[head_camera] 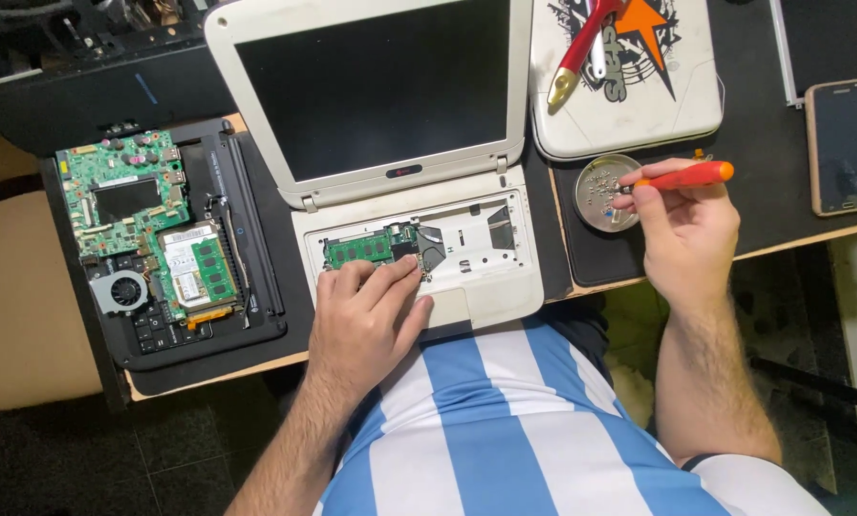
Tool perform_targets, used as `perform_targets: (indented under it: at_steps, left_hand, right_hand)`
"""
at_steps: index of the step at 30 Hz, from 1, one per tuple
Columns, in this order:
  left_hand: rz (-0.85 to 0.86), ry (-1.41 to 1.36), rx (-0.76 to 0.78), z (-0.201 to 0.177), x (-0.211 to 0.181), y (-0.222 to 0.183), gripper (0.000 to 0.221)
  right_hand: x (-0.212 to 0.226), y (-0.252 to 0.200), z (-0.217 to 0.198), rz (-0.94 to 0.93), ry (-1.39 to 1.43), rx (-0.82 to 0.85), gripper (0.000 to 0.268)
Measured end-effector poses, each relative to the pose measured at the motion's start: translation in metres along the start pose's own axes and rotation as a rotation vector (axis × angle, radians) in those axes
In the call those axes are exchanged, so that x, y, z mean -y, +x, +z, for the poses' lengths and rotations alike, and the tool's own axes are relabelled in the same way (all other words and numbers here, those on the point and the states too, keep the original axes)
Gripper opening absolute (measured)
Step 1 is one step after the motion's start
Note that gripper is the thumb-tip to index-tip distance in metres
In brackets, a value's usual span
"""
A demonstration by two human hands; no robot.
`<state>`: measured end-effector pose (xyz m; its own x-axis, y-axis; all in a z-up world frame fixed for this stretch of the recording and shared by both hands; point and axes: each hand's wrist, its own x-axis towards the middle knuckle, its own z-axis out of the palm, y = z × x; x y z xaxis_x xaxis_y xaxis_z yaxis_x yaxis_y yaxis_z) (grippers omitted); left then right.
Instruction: Disassembling a laptop to extract the internal hard drive using a screwdriver.
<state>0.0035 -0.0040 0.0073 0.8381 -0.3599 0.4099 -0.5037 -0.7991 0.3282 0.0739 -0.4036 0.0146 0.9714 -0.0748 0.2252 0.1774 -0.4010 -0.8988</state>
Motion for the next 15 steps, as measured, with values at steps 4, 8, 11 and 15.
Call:
perform_targets:
  at_steps: [4,8,11,15]
  left_hand:
    - [0.006,-0.002,0.002,-0.0014,-0.0006,0.0018,0.031]
    - [0.005,-0.022,0.015,-0.0038,-0.0009,0.0034,0.031]
    - [-0.006,-0.042,0.024,-0.0068,-0.0016,0.0030,0.030]
    - [-0.007,-0.069,-0.003,-0.0066,-0.0002,0.0022,0.028]
  right_hand:
    - [0.0027,0.0020,-0.0014,0.023,-0.048,0.000,0.006]
    - [0.0043,0.0047,-0.0007,0.024,-0.124,0.008,0.007]
    - [0.0046,0.0051,-0.0015,0.026,-0.111,0.026,0.009]
    - [0.0069,0.0050,-0.0059,0.009,-0.107,0.082,0.009]
